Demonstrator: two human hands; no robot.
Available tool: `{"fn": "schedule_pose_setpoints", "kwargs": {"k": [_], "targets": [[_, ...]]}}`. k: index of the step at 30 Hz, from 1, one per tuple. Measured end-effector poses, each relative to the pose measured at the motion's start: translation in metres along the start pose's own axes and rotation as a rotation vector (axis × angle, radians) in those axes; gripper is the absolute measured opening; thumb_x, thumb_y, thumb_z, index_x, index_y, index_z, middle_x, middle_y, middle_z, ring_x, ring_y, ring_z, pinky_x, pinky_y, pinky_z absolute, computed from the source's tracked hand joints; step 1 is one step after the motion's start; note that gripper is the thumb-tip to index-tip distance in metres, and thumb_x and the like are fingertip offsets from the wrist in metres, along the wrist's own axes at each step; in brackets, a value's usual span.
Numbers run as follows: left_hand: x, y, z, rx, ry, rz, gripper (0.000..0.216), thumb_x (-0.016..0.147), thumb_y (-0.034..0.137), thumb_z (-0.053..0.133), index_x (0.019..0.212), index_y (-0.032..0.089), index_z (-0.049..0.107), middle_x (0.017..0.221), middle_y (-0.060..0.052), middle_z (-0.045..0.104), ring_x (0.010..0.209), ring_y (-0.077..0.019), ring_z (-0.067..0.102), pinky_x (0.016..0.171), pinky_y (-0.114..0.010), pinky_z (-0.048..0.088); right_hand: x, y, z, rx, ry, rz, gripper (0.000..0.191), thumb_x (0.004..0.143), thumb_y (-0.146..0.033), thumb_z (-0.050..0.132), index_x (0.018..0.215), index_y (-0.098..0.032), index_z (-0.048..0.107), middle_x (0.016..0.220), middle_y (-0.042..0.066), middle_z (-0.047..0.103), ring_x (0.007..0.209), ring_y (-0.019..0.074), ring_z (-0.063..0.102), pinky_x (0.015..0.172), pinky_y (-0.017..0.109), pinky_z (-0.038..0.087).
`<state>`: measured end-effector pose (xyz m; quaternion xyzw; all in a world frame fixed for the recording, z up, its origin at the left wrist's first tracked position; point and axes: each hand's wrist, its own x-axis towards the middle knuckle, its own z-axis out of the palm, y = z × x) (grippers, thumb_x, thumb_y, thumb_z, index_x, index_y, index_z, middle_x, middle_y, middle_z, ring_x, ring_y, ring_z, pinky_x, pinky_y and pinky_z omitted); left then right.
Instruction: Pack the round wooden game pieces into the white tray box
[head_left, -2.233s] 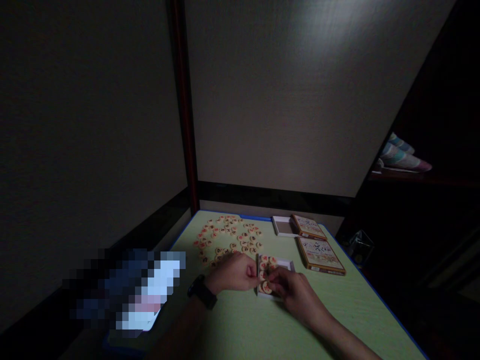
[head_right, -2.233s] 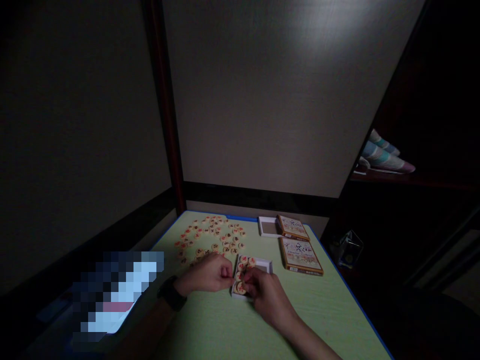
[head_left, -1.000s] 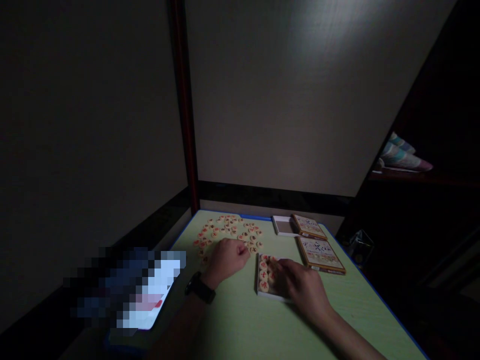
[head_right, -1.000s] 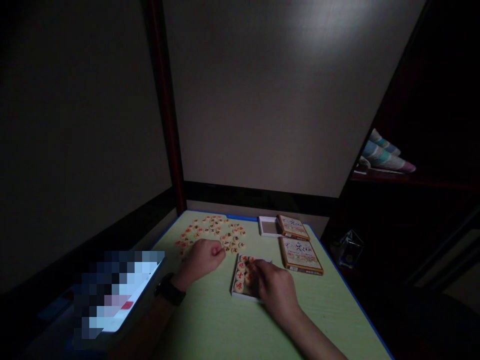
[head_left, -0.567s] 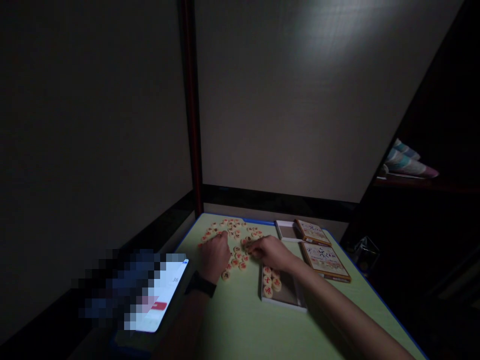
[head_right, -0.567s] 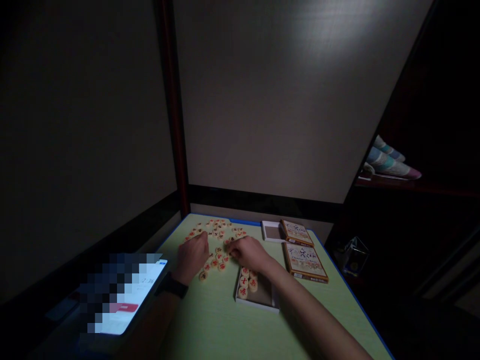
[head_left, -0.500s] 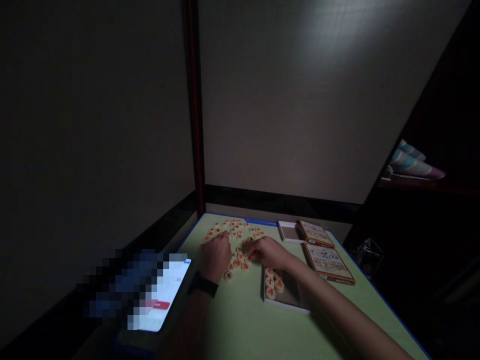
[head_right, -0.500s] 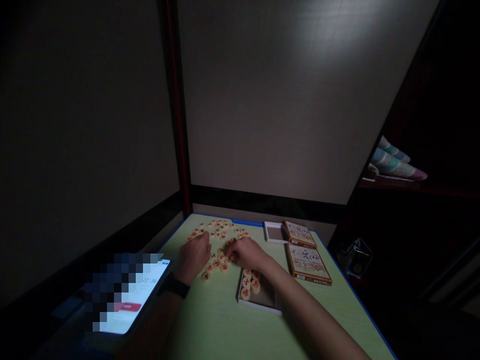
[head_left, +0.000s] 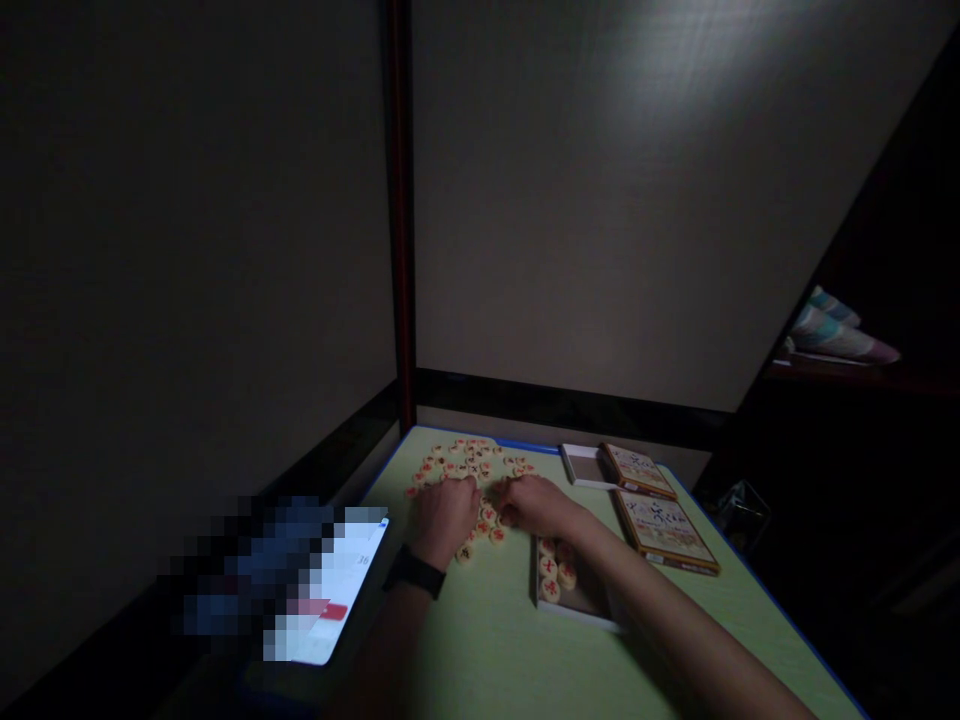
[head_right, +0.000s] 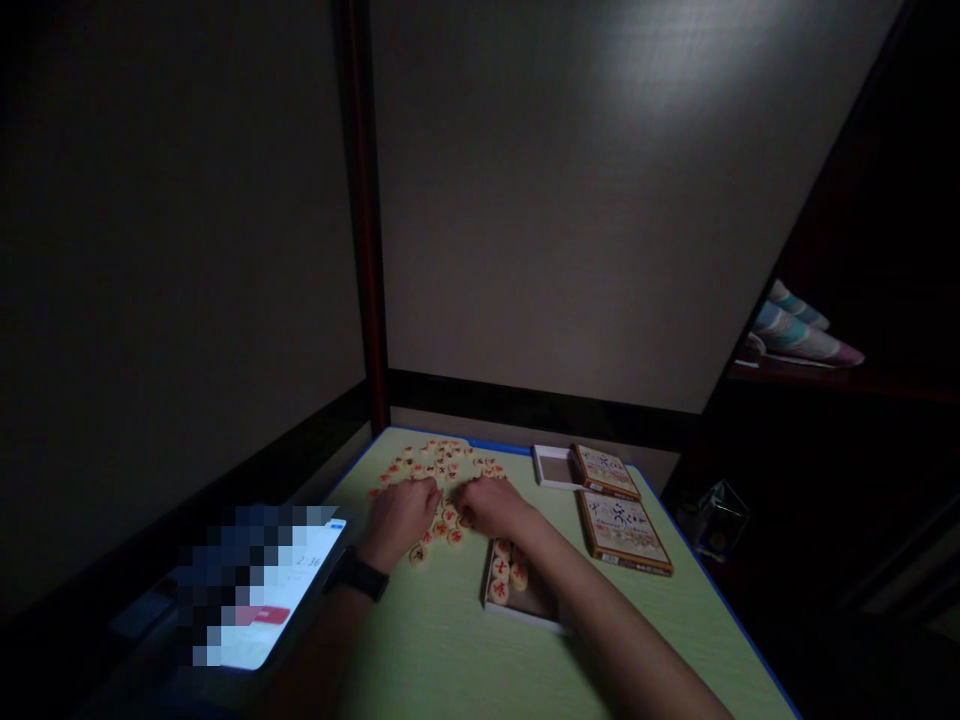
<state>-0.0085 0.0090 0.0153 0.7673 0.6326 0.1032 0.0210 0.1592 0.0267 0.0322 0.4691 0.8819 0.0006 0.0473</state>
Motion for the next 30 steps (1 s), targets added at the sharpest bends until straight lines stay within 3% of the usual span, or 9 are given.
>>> {"fn": "schedule_pose_setpoints", "kwargs": {"k": [9,15,22,26,30], "targets": [[0.001,-0.002,0.002,-0.017,0.056,-0.026,0.032,0.096,0.029,0.042,0.096,0.019,0.073,0.095,-0.013,0.076,0.09,-0.0259,0.072,0.077,-0.033,0.05,-0.007,-0.004,-0.005,-0.016,-0.041,-0.001,0.018,0.087,-0.023,0.061,0.09,-0.025,0.079,0.097,0.007,0.079,0.092,0.0225,0.073,0.069,0.026,0.046],[-0.005,0.002,-0.004,-0.21,-0.101,0.128,0.021,0.074,0.029,0.065,0.092,0.027,0.076,0.09,-0.005,0.078,0.093,-0.0248,0.072,0.079,-0.03,0.05,-0.009,-0.015,0.003,-0.013,-0.029,0.018,0.021,0.086,-0.019,0.061,0.1,-0.02,0.077,0.104,0.012,0.077,0.094,0.0236,0.072,0.075,0.026,0.048],[-0.004,-0.002,0.002,-0.243,-0.094,0.177,0.022,0.069,0.024,0.06,0.086,0.024,0.075,0.085,-0.004,0.077,0.085,-0.0232,0.071,0.073,-0.028,0.049,-0.016,-0.023,0.003,0.0,0.015,0.025,0.027,0.091,-0.011,0.051,0.109,-0.012,0.07,0.109,0.016,0.073,0.097,0.0239,0.07,0.079,0.027,0.047],[-0.003,0.001,0.009,-0.266,-0.093,0.222,0.023,0.068,0.025,0.061,0.086,0.025,0.075,0.084,-0.002,0.077,0.081,-0.0213,0.07,0.074,-0.028,0.05,-0.044,-0.01,-0.012,0.065,0.084,0.043,0.028,0.097,-0.013,0.041,0.113,-0.012,0.064,0.108,0.014,0.07,0.089,0.0187,0.067,0.076,0.024,0.046],[-0.007,0.007,0.005,-0.279,-0.114,0.301,0.019,0.07,0.024,0.06,0.08,0.023,0.076,0.084,-0.002,0.077,0.08,-0.02,0.07,0.076,-0.026,0.051,-0.095,0.009,-0.02,0.319,0.145,0.037,0.016,0.09,-0.015,0.052,0.099,-0.015,0.065,0.099,0.009,0.067,0.083,0.0173,0.062,0.072,0.024,0.044]]}}
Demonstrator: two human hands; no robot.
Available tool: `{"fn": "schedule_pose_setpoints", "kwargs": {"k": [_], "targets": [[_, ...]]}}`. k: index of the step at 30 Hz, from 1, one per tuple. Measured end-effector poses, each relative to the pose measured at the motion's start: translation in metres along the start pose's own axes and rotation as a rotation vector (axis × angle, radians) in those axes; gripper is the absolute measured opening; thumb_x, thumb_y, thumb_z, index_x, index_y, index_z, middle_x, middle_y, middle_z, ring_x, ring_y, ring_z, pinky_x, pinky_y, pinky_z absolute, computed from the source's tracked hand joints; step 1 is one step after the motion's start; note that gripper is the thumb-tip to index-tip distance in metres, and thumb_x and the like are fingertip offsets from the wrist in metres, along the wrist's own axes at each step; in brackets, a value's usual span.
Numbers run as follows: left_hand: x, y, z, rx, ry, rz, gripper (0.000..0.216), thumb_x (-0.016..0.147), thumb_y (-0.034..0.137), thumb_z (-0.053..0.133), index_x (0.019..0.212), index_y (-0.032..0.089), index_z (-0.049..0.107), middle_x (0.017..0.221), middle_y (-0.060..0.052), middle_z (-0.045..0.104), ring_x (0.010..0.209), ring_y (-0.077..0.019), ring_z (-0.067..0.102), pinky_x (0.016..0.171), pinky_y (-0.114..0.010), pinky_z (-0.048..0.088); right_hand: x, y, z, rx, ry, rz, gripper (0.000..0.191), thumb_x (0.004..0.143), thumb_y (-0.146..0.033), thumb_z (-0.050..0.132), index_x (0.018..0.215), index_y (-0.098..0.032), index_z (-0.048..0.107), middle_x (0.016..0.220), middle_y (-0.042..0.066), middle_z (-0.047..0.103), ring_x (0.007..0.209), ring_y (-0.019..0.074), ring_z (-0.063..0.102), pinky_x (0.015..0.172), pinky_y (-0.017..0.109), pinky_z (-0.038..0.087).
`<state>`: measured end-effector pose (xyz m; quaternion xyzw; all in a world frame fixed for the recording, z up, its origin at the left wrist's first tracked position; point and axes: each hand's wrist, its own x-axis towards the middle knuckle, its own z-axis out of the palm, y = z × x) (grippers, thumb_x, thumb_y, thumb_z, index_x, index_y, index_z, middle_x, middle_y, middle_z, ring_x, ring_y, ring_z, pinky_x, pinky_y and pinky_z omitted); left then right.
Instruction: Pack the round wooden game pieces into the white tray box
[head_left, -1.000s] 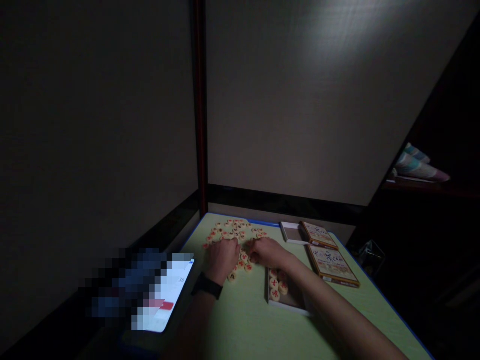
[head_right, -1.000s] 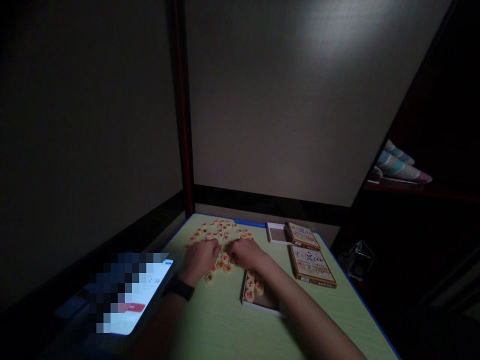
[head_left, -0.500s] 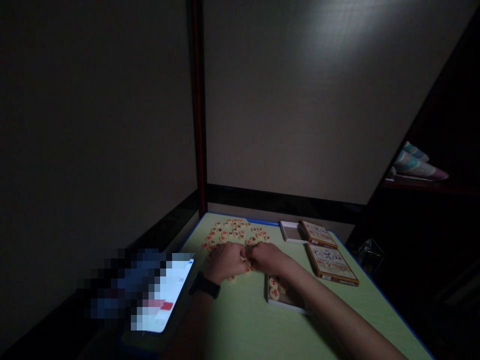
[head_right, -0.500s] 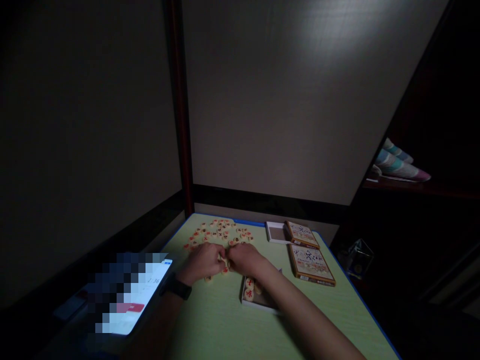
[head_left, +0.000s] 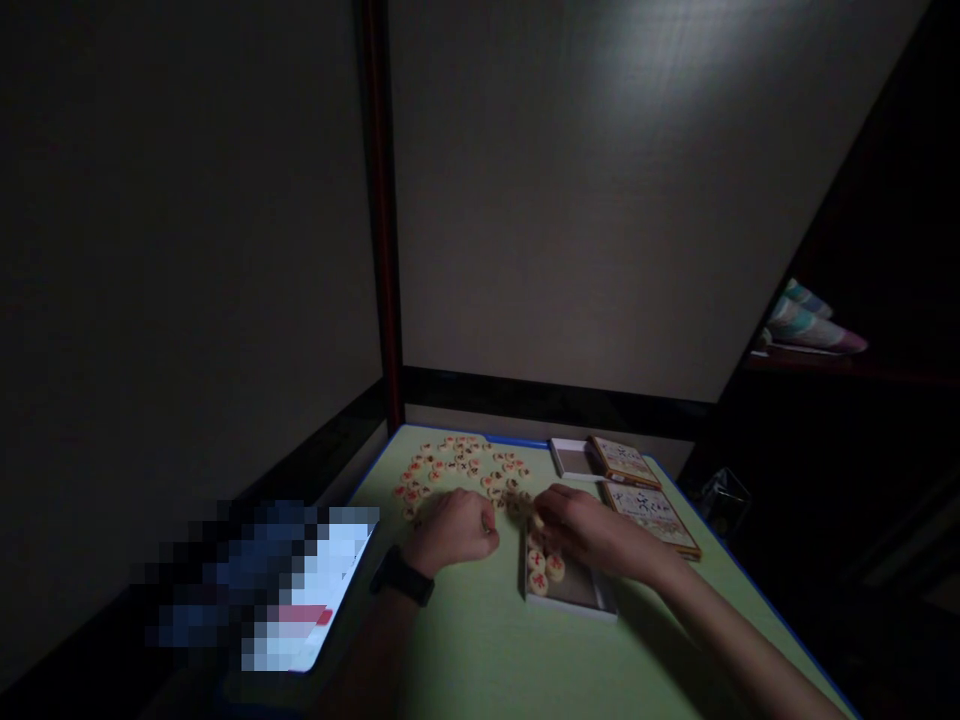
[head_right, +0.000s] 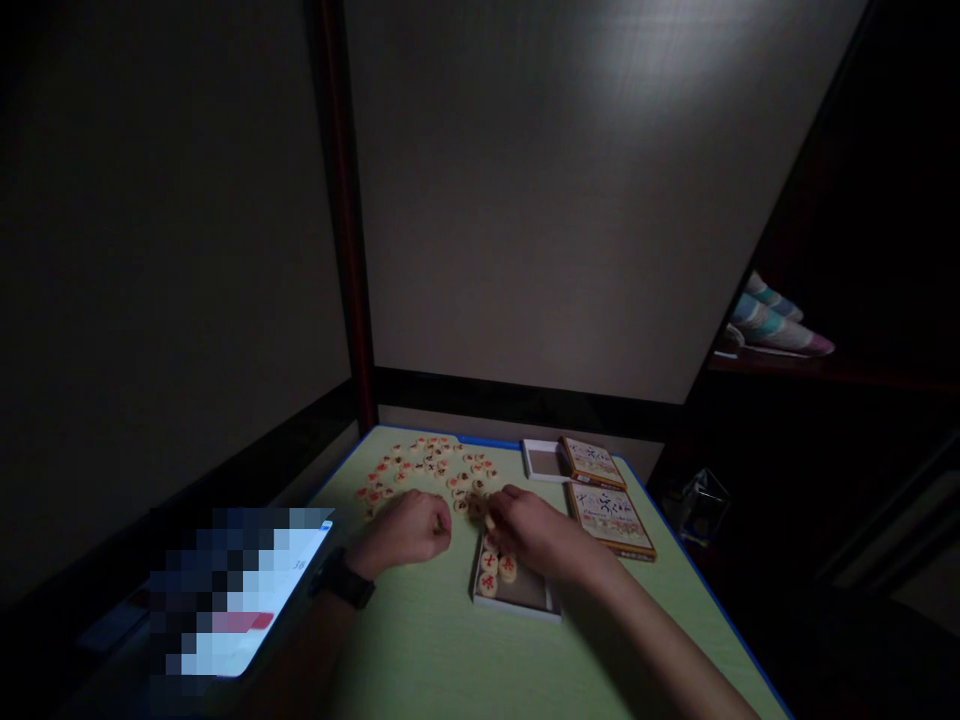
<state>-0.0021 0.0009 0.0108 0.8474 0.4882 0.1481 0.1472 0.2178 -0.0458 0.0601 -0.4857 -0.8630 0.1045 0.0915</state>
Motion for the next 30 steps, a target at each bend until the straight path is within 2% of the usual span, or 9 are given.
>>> {"fn": "schedule_pose_setpoints", "kwargs": {"k": [5,10,13,16,18,21,26,30], "targets": [[-0.004,0.008,-0.005,0.048,0.006,-0.021,0.019,0.068,0.027,0.063,0.081,0.023,0.077,0.088,-0.004,0.078,0.083,-0.0232,0.071,0.078,-0.03,0.051,-0.045,0.014,0.007,0.11,-0.047,-0.013,0.023,0.082,-0.004,0.049,0.081,-0.018,0.067,0.086,0.003,0.065,0.076,0.0145,0.058,0.069,0.023,0.04],[-0.007,0.016,0.004,-0.006,-0.067,0.068,0.016,0.07,0.028,0.062,0.073,0.023,0.077,0.076,-0.002,0.076,0.072,-0.0194,0.069,0.067,-0.026,0.047,-0.049,0.015,0.021,0.109,-0.069,0.016,0.023,0.076,0.0,0.049,0.07,-0.017,0.062,0.073,0.0,0.062,0.065,0.0124,0.051,0.061,0.023,0.033],[-0.008,0.021,0.01,-0.047,-0.149,0.11,0.018,0.068,0.025,0.061,0.072,0.023,0.078,0.069,-0.001,0.074,0.063,-0.0164,0.065,0.061,-0.024,0.044,-0.048,0.013,0.022,0.163,-0.081,0.005,0.022,0.074,-0.001,0.05,0.073,-0.018,0.063,0.075,0.0,0.063,0.066,0.0123,0.052,0.061,0.022,0.033],[-0.009,0.024,0.013,-0.076,-0.19,0.135,0.02,0.067,0.024,0.061,0.074,0.023,0.079,0.07,0.0,0.075,0.061,-0.0151,0.064,0.06,-0.024,0.042,-0.05,0.016,0.024,0.196,-0.085,0.05,0.024,0.073,-0.002,0.052,0.083,-0.019,0.066,0.079,0.0,0.065,0.069,0.0131,0.054,0.06,0.022,0.033],[-0.009,0.025,0.013,-0.095,-0.199,0.154,0.02,0.068,0.024,0.061,0.075,0.023,0.08,0.071,0.0,0.076,0.061,-0.0148,0.064,0.06,-0.023,0.042,-0.051,0.019,0.027,0.183,-0.07,0.098,0.024,0.074,-0.004,0.054,0.089,-0.019,0.065,0.08,0.0,0.065,0.07,0.014,0.054,0.06,0.022,0.033],[-0.009,0.025,0.014,-0.122,-0.2,0.186,0.02,0.068,0.024,0.061,0.075,0.023,0.08,0.072,0.0,0.076,0.064,-0.0146,0.065,0.061,-0.022,0.042,-0.051,0.021,0.031,0.166,-0.062,0.124,0.02,0.075,-0.004,0.055,0.086,-0.019,0.061,0.08,0.001,0.063,0.071,0.0145,0.054,0.061,0.023,0.033],[-0.009,0.025,0.015,-0.116,-0.198,0.183,0.021,0.068,0.026,0.062,0.078,0.024,0.08,0.074,0.0,0.077,0.064,-0.0145,0.065,0.061,-0.023,0.042,-0.046,0.012,0.033,0.184,-0.026,0.077,0.022,0.072,0.0,0.056,0.082,-0.019,0.054,0.088,0.003,0.061,0.076,0.0154,0.053,0.066,0.024,0.036],[-0.009,0.024,0.016,-0.105,-0.192,0.194,0.021,0.069,0.026,0.062,0.079,0.025,0.081,0.074,0.001,0.077,0.064,-0.0148,0.065,0.064,-0.023,0.043,-0.045,0.011,0.038,0.178,-0.002,0.049,0.027,0.072,0.001,0.055,0.087,-0.02,0.051,0.094,0.004,0.058,0.081,0.0167,0.052,0.071,0.025,0.037]]}}
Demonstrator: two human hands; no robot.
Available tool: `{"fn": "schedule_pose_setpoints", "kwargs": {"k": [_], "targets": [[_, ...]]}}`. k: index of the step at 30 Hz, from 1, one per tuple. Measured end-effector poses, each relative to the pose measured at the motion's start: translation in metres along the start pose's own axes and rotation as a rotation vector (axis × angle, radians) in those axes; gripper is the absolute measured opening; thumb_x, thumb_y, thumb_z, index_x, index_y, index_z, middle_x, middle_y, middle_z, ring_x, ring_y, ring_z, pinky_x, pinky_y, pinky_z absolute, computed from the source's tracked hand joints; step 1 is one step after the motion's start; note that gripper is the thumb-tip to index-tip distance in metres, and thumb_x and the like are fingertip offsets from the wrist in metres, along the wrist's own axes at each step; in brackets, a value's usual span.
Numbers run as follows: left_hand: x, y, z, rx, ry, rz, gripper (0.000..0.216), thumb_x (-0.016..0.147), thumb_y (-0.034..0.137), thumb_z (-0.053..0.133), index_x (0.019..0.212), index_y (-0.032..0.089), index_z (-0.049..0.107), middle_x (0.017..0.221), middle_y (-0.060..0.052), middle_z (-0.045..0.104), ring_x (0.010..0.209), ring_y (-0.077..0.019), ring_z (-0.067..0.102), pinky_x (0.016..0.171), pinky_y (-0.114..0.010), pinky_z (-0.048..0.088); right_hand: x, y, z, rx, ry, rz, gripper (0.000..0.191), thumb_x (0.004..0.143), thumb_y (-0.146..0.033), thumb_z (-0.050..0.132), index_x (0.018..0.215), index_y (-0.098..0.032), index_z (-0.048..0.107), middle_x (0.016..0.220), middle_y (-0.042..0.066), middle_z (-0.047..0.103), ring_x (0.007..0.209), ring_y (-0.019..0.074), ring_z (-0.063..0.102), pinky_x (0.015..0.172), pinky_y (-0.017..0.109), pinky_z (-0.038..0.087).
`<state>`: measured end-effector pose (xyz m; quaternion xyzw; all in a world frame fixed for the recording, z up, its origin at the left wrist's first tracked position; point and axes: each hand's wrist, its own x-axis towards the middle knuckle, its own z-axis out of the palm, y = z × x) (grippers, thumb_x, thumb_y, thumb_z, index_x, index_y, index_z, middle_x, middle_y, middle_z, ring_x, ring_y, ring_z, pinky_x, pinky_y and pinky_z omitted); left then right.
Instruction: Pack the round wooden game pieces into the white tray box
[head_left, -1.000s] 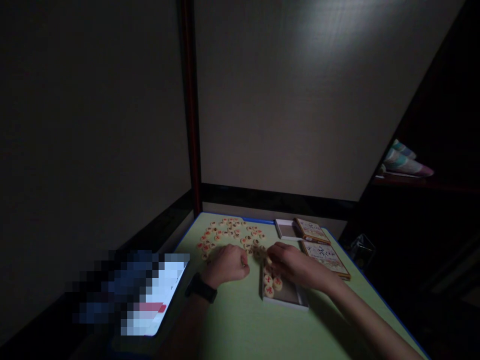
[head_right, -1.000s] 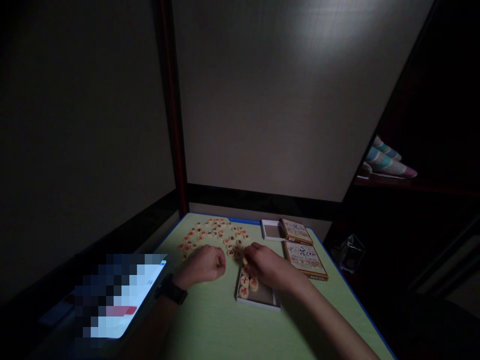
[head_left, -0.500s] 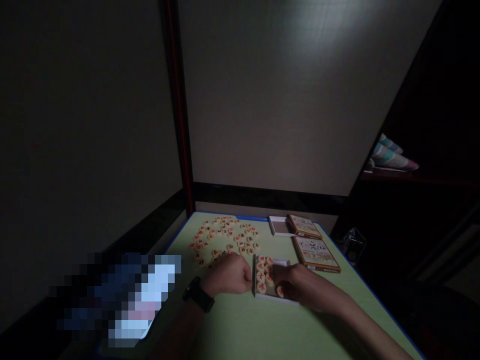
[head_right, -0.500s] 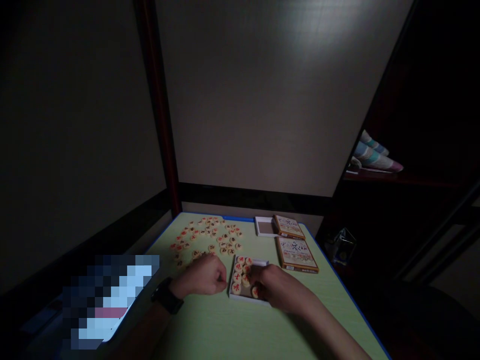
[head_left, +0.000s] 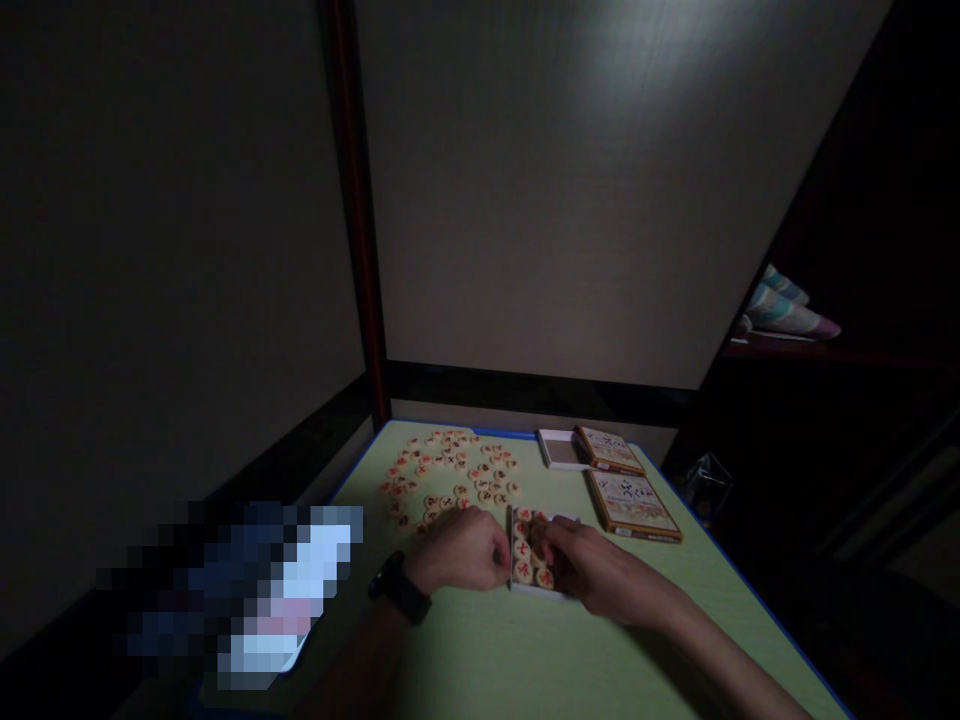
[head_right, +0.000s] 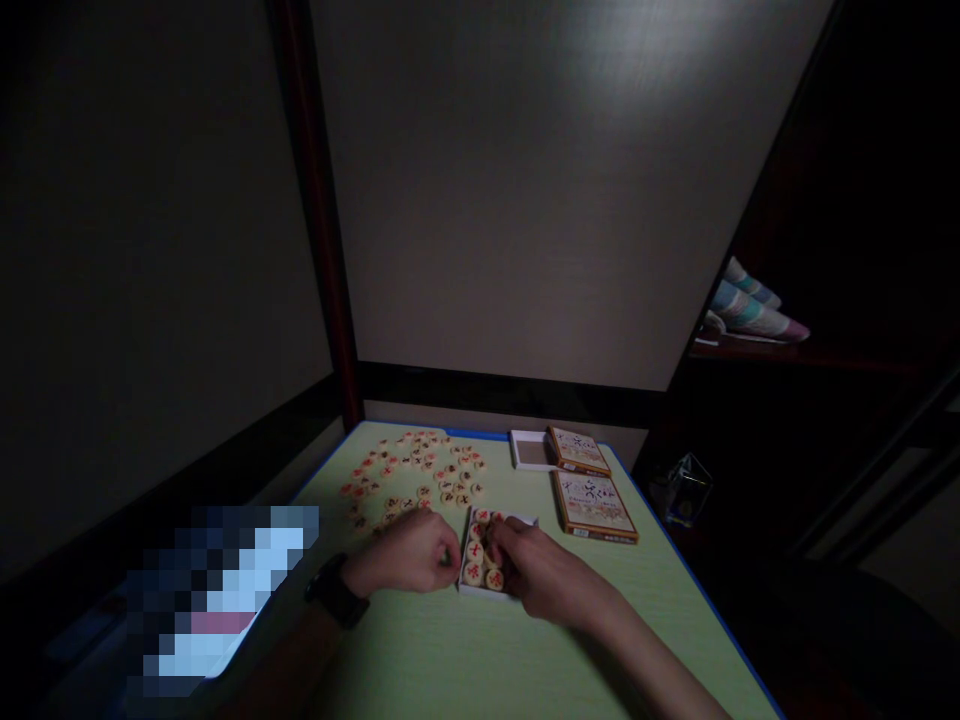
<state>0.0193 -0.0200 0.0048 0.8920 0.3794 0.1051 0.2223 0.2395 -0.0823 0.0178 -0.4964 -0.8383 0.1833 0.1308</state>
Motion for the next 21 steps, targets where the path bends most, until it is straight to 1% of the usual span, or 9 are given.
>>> {"fn": "schedule_pose_setpoints", "kwargs": {"k": [5,8,12,15,17,19,21], "targets": [[0.0,0.0,0.001,0.012,0.008,-0.005,0.02,0.069,0.026,0.062,0.078,0.025,0.08,0.073,0.001,0.076,0.062,-0.0147,0.064,0.065,-0.024,0.044,0.001,0.008,0.009,0.001,0.029,-0.014,0.031,0.072,0.001,0.054,0.094,-0.02,0.051,0.1,0.005,0.058,0.086,0.0186,0.053,0.074,0.028,0.037],[-0.001,0.003,0.0,0.012,0.004,-0.008,0.02,0.068,0.025,0.062,0.077,0.025,0.08,0.072,0.001,0.076,0.061,-0.0143,0.063,0.064,-0.024,0.043,0.002,0.009,0.011,0.008,0.033,0.001,0.032,0.071,0.001,0.054,0.095,-0.019,0.052,0.1,0.006,0.059,0.086,0.0191,0.053,0.075,0.028,0.037],[-0.003,0.0,-0.01,-0.003,0.029,0.01,0.02,0.069,0.022,0.061,0.077,0.023,0.08,0.071,0.0,0.075,0.063,-0.0146,0.063,0.065,-0.023,0.044,0.002,0.006,0.008,0.023,0.035,0.001,0.032,0.069,0.002,0.054,0.093,-0.02,0.052,0.097,0.005,0.059,0.085,0.0182,0.052,0.074,0.028,0.037],[-0.006,-0.012,-0.025,0.01,0.116,-0.073,0.023,0.071,0.02,0.06,0.082,0.021,0.08,0.071,-0.001,0.073,0.065,-0.0149,0.062,0.064,-0.024,0.043,-0.002,0.005,0.004,0.045,0.033,-0.002,0.03,0.072,0.001,0.054,0.092,-0.02,0.051,0.097,0.004,0.058,0.085,0.0178,0.053,0.074,0.027,0.037],[-0.008,-0.024,-0.033,0.024,0.139,-0.138,0.03,0.067,0.018,0.064,0.093,0.02,0.079,0.075,0.0,0.072,0.069,-0.0158,0.063,0.066,-0.024,0.044,-0.004,0.004,0.0,0.044,0.038,0.012,0.026,0.073,0.001,0.053,0.089,-0.02,0.05,0.094,0.003,0.058,0.083,0.0173,0.053,0.074,0.027,0.037],[-0.01,-0.036,-0.037,0.011,0.13,-0.119,0.04,0.063,0.019,0.069,0.102,0.021,0.077,0.087,-0.002,0.072,0.078,-0.0173,0.064,0.071,-0.025,0.046,-0.005,0.003,-0.003,0.045,0.051,0.029,0.025,0.073,0.002,0.05,0.086,-0.02,0.049,0.092,0.003,0.057,0.081,0.0167,0.053,0.072,0.027,0.037],[-0.011,-0.045,-0.036,0.006,0.118,-0.1,0.04,0.061,0.018,0.071,0.101,0.021,0.076,0.098,-0.004,0.071,0.086,-0.0187,0.065,0.076,-0.026,0.047,-0.005,0.003,-0.006,0.058,0.068,0.031,0.027,0.073,0.003,0.048,0.086,-0.02,0.048,0.09,0.002,0.056,0.079,0.0161,0.053,0.071,0.026,0.037]]}}
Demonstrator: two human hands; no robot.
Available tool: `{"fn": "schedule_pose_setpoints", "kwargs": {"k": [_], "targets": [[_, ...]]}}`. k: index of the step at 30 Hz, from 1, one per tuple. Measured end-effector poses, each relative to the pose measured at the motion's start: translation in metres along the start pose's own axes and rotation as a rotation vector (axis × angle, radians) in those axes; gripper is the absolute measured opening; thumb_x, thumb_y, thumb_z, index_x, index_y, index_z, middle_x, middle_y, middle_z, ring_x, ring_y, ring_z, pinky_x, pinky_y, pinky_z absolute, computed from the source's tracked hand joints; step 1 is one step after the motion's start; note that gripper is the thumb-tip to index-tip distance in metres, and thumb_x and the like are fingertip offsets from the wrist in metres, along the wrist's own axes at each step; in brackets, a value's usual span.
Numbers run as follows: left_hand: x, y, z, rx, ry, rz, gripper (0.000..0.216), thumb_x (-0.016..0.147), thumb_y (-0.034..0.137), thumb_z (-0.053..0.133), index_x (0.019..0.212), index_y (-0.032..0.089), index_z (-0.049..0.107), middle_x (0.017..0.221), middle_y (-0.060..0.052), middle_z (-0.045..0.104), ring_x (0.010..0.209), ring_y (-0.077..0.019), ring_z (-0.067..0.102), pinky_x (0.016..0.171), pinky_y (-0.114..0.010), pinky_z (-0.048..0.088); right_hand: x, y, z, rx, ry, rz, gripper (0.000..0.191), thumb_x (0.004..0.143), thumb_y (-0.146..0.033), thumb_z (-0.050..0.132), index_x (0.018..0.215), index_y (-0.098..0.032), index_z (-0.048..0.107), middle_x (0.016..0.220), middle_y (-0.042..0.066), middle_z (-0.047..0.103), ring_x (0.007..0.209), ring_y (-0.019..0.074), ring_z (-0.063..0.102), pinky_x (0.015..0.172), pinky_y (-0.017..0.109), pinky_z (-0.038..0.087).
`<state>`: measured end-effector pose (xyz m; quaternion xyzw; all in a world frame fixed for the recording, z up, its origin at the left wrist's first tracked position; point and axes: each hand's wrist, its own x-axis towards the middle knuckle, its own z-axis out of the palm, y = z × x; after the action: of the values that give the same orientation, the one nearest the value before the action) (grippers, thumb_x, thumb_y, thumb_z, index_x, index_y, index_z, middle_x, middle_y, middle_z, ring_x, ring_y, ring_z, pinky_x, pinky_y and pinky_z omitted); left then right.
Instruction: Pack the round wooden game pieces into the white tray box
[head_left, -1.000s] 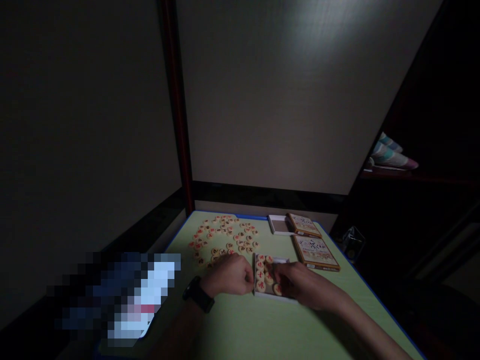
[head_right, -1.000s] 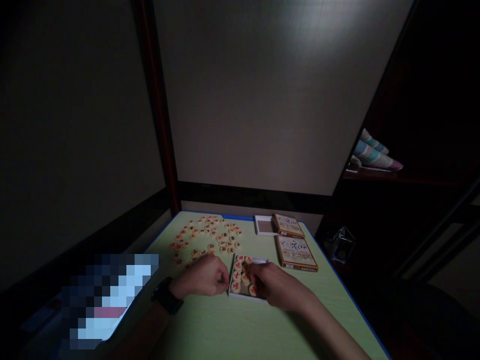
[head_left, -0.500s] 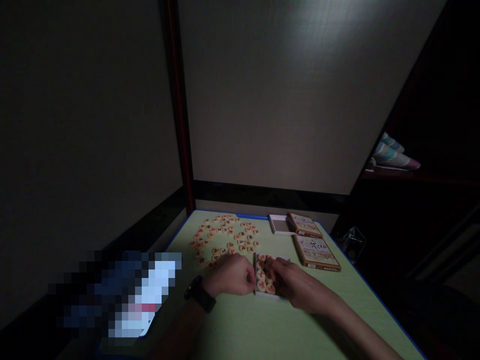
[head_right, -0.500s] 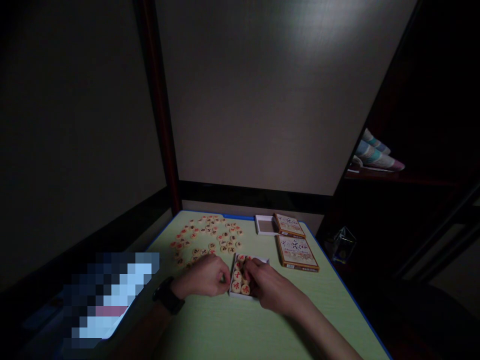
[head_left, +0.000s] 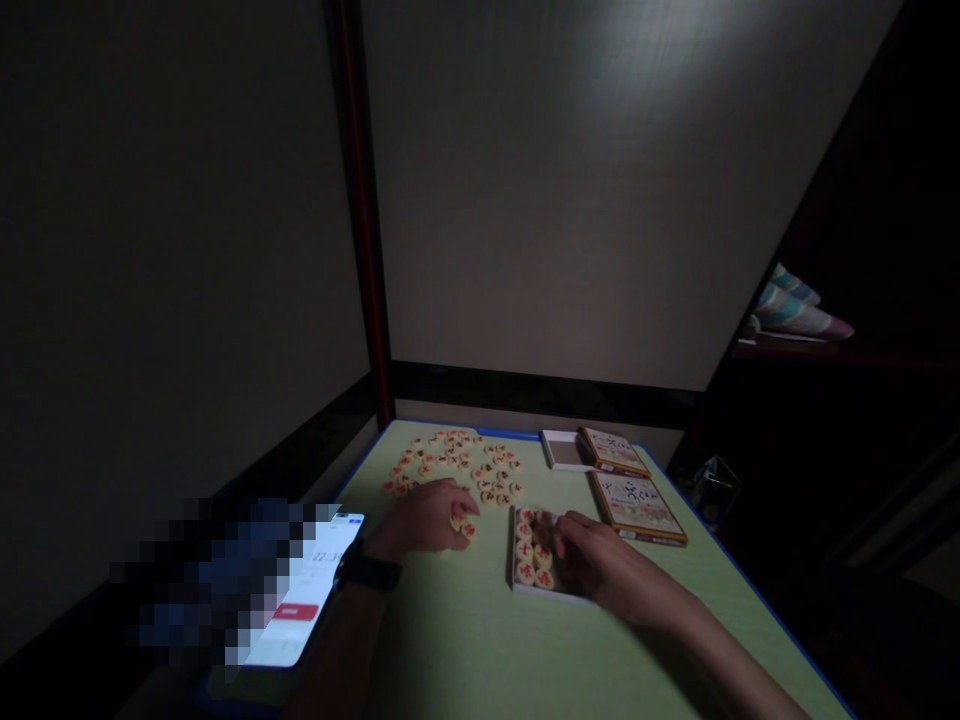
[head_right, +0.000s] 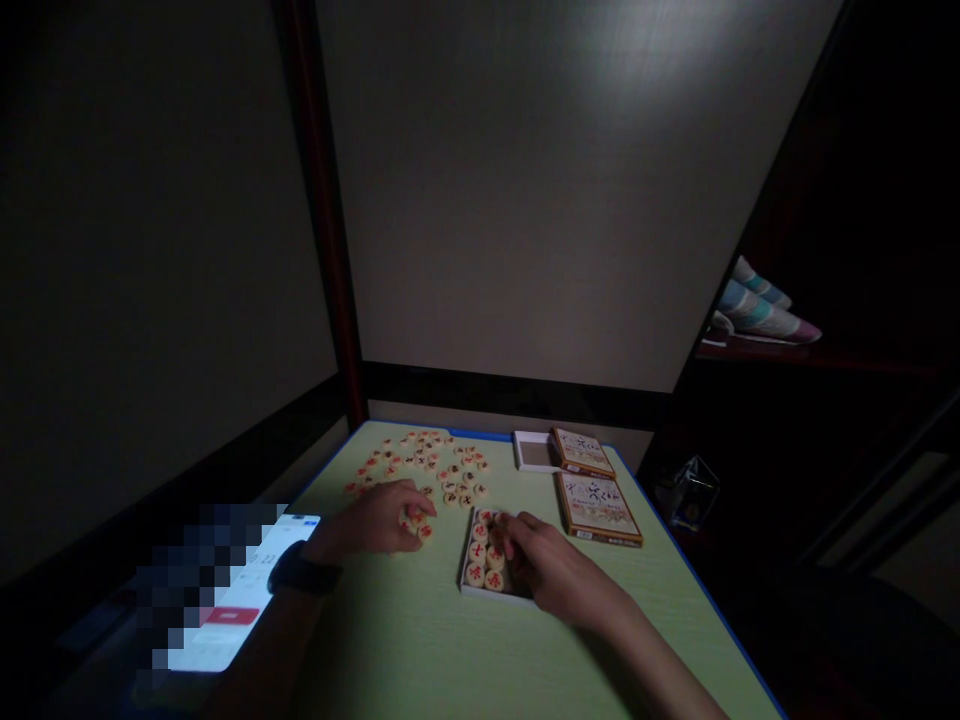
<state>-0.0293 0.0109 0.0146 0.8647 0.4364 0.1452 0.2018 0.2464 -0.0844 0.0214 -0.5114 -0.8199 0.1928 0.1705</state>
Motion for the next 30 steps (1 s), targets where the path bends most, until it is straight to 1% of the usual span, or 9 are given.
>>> {"fn": "schedule_pose_setpoints", "kwargs": {"k": [3,8,13,17,20,21,23,26,30], "targets": [[0.0,-0.007,0.007,0.005,-0.017,0.007,0.034,0.062,0.015,0.07,0.096,0.02,0.076,0.103,-0.004,0.07,0.09,-0.0193,0.064,0.08,-0.027,0.047,0.001,0.0,-0.001,0.017,0.02,-0.021,0.03,0.071,0.005,0.046,0.086,-0.02,0.048,0.088,0.001,0.055,0.077,0.0155,0.052,0.069,0.025,0.036],[0.003,-0.007,0.016,0.006,-0.047,-0.018,0.029,0.067,0.013,0.069,0.095,0.019,0.075,0.104,-0.004,0.068,0.094,-0.0197,0.063,0.084,-0.027,0.046,0.001,0.006,0.002,0.018,0.042,-0.042,0.031,0.068,0.008,0.045,0.082,-0.02,0.046,0.087,0.002,0.055,0.077,0.0152,0.052,0.068,0.025,0.036],[0.004,-0.006,0.016,0.005,-0.048,-0.044,0.016,0.073,0.013,0.066,0.088,0.019,0.069,0.102,-0.003,0.066,0.094,-0.0193,0.062,0.085,-0.028,0.045,0.0,0.016,0.006,0.029,0.076,-0.04,0.029,0.069,0.006,0.048,0.08,-0.02,0.047,0.087,0.002,0.057,0.077,0.0154,0.054,0.068,0.025,0.038],[0.006,0.0,0.016,-0.012,-0.014,-0.021,0.006,0.08,0.017,0.063,0.086,0.018,0.063,0.102,-0.004,0.065,0.095,-0.0189,0.061,0.086,-0.028,0.045,0.003,0.019,0.005,0.054,0.152,0.003,0.024,0.071,0.001,0.049,0.082,-0.02,0.052,0.086,0.003,0.06,0.077,0.0168,0.057,0.068,0.026,0.04],[0.007,0.016,0.022,-0.039,0.078,0.055,0.009,0.088,0.021,0.058,0.096,0.02,0.061,0.107,-0.004,0.066,0.101,-0.0189,0.061,0.091,-0.029,0.045,0.006,0.017,0.005,0.093,0.229,0.057,0.011,0.084,-0.015,0.05,0.086,-0.019,0.06,0.085,0.005,0.066,0.077,0.0191,0.06,0.069,0.029,0.042],[0.007,0.023,0.025,-0.045,0.105,0.09,0.012,0.091,0.023,0.057,0.102,0.02,0.061,0.11,-0.004,0.067,0.104,-0.0191,0.061,0.093,-0.029,0.045,0.007,0.016,0.006,0.12,0.248,0.078,0.013,0.089,-0.023,0.05,0.087,-0.019,0.062,0.083,0.005,0.068,0.077,0.0198,0.061,0.07,0.029,0.042],[0.006,0.038,0.035,-0.011,0.13,0.135,0.015,0.095,0.026,0.054,0.108,0.023,0.061,0.112,-0.003,0.068,0.105,-0.0199,0.062,0.093,-0.03,0.045,0.009,0.015,0.01,0.189,0.271,0.122,0.033,0.095,-0.042,0.047,0.083,-0.018,0.065,0.077,0.005,0.068,0.073,0.02,0.06,0.068,0.03,0.043],[0.002,0.056,0.049,0.029,0.115,0.241,0.017,0.098,0.029,0.053,0.113,0.026,0.061,0.113,-0.001,0.068,0.104,-0.0183,0.064,0.092,-0.028,0.046,0.013,0.014,0.018,0.307,0.259,0.151,0.053,0.093,-0.062,0.044,0.075,-0.016,0.065,0.068,0.003,0.065,0.065,0.0174,0.056,0.061,0.028,0.041],[-0.001,0.068,0.057,0.049,0.149,0.321,0.018,0.098,0.03,0.055,0.113,0.025,0.062,0.113,-0.002,0.068,0.101,-0.0177,0.065,0.091,-0.027,0.047,0.016,0.016,0.024,0.478,0.191,0.141,0.062,0.082,-0.075,0.053,0.068,-0.016,0.063,0.063,0.001,0.061,0.06,0.014,0.05,0.058,0.026,0.039]]}}
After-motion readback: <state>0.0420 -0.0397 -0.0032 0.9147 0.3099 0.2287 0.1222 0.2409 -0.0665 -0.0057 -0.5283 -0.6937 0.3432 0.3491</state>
